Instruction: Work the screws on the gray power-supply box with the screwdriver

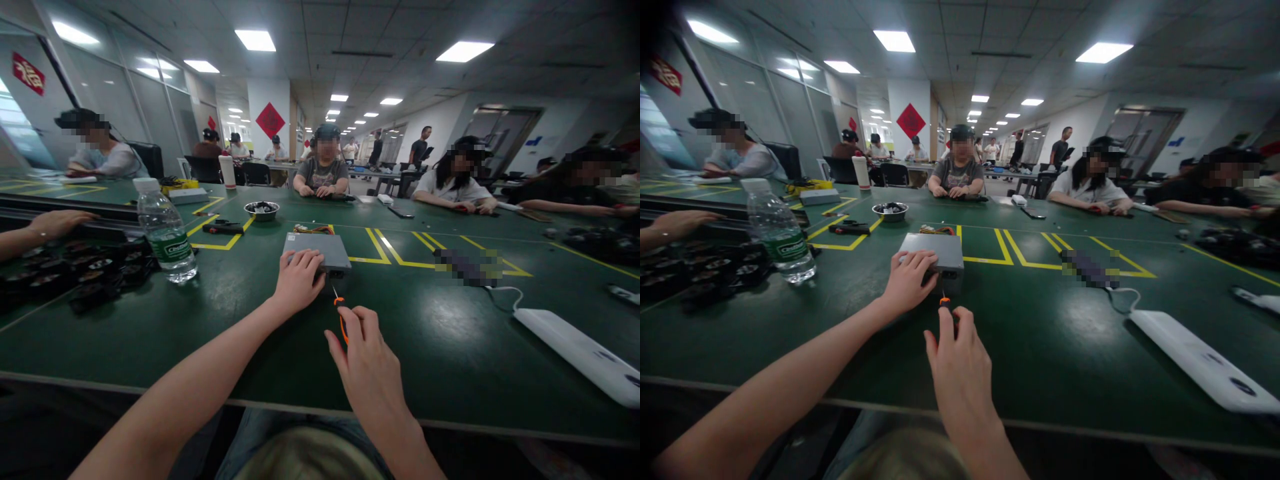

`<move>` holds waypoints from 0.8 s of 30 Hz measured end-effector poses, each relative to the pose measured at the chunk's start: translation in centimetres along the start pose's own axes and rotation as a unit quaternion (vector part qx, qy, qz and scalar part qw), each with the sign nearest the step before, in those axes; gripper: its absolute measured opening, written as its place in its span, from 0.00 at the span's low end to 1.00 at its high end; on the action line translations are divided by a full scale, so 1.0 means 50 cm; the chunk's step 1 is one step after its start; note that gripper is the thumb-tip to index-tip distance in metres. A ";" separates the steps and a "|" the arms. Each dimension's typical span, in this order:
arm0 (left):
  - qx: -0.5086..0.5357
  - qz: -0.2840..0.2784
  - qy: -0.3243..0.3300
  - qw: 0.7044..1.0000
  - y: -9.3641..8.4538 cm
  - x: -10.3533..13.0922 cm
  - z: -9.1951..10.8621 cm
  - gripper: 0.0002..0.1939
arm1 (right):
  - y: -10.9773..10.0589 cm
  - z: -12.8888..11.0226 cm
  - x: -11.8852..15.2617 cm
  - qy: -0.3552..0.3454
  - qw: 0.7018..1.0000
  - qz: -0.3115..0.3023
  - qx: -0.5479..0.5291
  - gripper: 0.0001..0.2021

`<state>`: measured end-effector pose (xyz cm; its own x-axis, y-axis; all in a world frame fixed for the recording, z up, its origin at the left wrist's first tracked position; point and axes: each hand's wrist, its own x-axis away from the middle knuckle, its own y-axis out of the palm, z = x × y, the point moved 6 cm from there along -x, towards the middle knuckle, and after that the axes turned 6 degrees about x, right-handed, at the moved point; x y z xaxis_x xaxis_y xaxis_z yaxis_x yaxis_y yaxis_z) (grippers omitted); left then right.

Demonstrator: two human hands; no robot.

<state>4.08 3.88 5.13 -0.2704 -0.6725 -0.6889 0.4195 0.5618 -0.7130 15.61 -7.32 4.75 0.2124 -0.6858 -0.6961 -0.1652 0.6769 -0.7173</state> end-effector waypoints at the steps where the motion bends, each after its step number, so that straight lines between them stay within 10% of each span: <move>1: 0.001 0.001 0.001 1.000 0.000 0.000 0.000 0.15 | -0.002 -0.004 -0.001 -0.003 1.000 0.001 -0.004 0.14; 24: 0.000 -0.003 0.001 1.000 -0.002 -0.002 0.000 0.14 | 0.026 0.000 0.004 0.056 0.989 -0.029 -0.136 0.10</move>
<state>4.07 3.88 5.26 -0.2741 -0.6752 -0.6848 0.4186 0.5573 -0.7171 15.44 -6.56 3.67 0.1230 -0.7571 -0.6416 -0.4117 0.5493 -0.7271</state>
